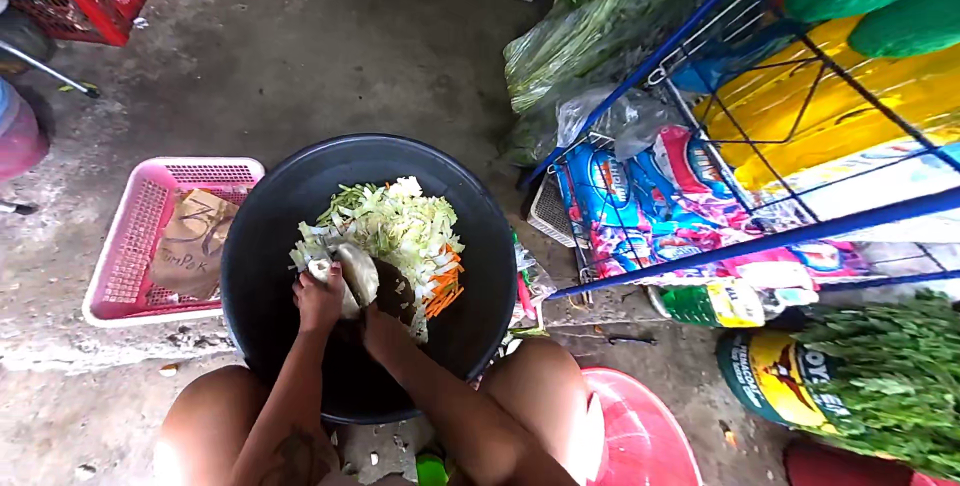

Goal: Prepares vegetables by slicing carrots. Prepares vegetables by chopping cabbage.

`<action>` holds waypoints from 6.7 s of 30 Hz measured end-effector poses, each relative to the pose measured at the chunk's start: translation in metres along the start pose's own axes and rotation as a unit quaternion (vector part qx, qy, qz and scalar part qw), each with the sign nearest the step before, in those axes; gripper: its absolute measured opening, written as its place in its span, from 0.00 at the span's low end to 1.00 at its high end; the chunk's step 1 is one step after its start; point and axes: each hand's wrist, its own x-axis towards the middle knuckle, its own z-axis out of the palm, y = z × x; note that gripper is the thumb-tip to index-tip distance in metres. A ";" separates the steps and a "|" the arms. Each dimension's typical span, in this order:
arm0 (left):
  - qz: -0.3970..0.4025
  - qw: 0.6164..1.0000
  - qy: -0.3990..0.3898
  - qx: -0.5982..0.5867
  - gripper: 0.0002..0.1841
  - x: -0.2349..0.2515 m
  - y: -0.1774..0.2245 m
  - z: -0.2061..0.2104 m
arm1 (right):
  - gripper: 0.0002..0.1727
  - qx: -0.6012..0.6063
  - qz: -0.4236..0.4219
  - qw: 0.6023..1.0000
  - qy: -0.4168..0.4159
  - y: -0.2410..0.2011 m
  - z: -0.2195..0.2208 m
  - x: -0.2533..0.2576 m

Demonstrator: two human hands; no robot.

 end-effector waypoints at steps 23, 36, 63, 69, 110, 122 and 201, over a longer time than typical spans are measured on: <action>-0.085 0.972 -0.059 -0.210 0.39 0.008 -0.036 -0.002 | 0.32 -0.024 -0.009 0.997 0.075 0.017 -0.024 -0.065; -0.102 0.923 -0.006 -0.371 0.37 0.012 -0.043 0.001 | 0.32 -0.002 -0.006 0.996 0.086 0.017 -0.022 -0.075; -0.048 0.994 -0.099 -0.008 0.34 0.038 -0.014 -0.057 | 0.30 -0.080 -0.049 0.996 0.008 0.023 -0.019 -0.058; -0.050 0.992 -0.112 -0.006 0.34 0.043 -0.010 -0.058 | 0.30 -0.057 -0.079 0.995 0.013 0.023 -0.015 -0.018; -0.008 0.981 0.020 -0.193 0.36 0.015 -0.021 -0.040 | 0.30 0.038 -0.015 0.997 0.060 0.034 -0.021 -0.007; -0.035 0.983 0.094 -0.151 0.33 0.014 -0.025 -0.004 | 0.28 0.002 -0.002 1.000 0.013 0.005 -0.023 -0.070; -0.097 0.966 -0.013 -0.238 0.35 0.023 -0.044 -0.009 | 0.27 -0.012 0.001 1.000 0.029 0.010 -0.016 -0.062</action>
